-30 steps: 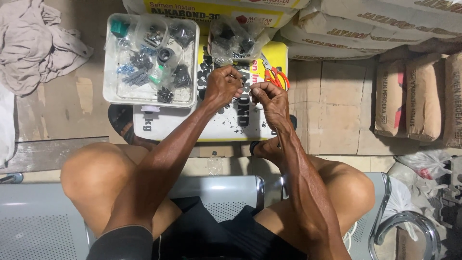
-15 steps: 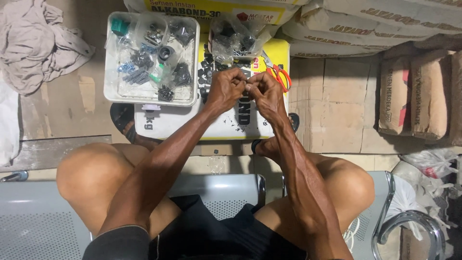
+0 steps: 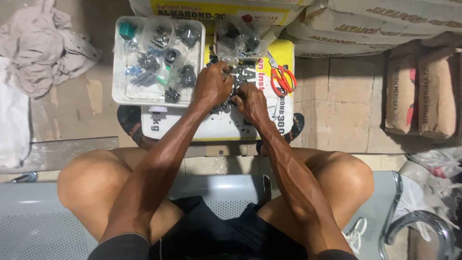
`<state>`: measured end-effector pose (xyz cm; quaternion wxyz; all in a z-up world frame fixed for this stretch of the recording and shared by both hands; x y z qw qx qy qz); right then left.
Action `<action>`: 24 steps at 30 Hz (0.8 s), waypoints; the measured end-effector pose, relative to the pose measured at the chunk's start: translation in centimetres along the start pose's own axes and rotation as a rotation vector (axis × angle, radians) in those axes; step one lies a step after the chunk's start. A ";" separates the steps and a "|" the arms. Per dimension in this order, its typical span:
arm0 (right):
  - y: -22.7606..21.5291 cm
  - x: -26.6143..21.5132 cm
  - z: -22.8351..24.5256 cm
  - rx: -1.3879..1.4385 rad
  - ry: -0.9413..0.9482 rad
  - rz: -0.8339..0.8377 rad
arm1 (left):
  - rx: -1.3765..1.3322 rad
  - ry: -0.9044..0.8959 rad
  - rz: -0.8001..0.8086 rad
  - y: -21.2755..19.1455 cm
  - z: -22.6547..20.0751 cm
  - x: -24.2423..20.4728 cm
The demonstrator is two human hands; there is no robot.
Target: The person sits cross-legged on a chair and repeatedly picks small black fasteners from a pile on a yellow box, separating them by hand and placing them into a white plastic container. The person handles the fasteners one at a time throughout the clip.
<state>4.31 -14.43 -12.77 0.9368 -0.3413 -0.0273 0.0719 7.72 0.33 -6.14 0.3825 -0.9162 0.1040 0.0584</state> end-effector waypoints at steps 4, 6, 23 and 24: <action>-2.8 0.5 -0.3 0.043 -0.007 0.003 | -0.042 0.011 0.028 -1.3 -2.1 -0.9; -5.2 0.1 -3.4 0.008 0.196 -0.049 | -0.065 0.018 0.053 2.3 0.0 -0.3; -7.4 -2.0 -2.9 -0.100 0.423 0.054 | 0.214 0.281 -0.056 9.0 -0.3 3.2; -8.2 -1.8 -1.7 -0.060 0.390 0.010 | 0.324 0.329 -0.058 10.1 -0.5 3.7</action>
Point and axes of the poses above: each hand's wrist, its own x-axis towards the middle knuckle, its own y-axis out of the palm, z = x × y, the point moved 8 cm from there along x, towards the middle knuckle, and after that the axes turned 8 degrees about x, right-handed, at the moved point
